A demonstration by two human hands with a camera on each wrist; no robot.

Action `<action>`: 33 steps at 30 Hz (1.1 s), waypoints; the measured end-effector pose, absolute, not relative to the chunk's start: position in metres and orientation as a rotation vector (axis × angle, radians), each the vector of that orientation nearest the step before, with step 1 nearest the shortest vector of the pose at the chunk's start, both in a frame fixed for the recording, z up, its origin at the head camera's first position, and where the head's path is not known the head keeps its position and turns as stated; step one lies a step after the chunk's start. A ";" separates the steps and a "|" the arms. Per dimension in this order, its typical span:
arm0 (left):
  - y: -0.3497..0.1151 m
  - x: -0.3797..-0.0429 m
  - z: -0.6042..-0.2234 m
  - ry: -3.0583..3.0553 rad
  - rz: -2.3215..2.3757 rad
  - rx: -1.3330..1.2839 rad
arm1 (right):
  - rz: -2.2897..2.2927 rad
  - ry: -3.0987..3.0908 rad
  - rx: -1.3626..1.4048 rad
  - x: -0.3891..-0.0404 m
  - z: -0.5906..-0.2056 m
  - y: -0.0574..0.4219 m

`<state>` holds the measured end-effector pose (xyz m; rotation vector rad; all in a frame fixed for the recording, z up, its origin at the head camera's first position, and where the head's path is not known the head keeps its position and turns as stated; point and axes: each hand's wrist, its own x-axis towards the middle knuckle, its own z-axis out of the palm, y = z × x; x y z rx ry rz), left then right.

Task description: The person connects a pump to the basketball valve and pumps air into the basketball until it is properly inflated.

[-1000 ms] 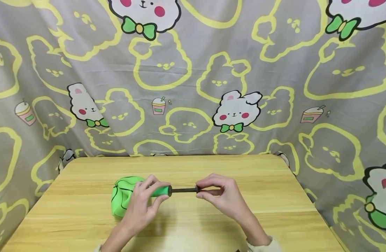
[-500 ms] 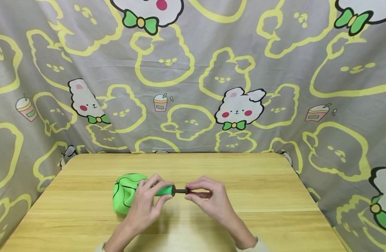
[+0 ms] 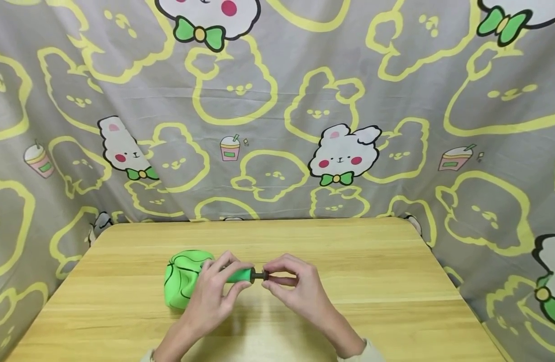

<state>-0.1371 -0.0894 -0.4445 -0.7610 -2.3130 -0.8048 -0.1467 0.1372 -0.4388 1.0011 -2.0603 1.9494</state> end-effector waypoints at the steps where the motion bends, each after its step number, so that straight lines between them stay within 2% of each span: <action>1: -0.090 -0.137 -0.444 -2.313 -0.818 -0.762 | 1.948 -2.073 1.002 -0.146 -0.439 0.137; 9: -0.092 -0.135 -0.446 -2.338 -0.894 -0.788 | 1.889 -2.198 0.948 -0.138 -0.435 0.144; 21: -0.090 -0.138 -0.449 -2.346 -0.875 -0.794 | 1.833 -2.176 0.993 -0.132 -0.437 0.182; 33: -0.093 -0.141 -0.447 -2.346 -0.903 -0.764 | 1.812 -2.192 0.992 -0.126 -0.423 0.216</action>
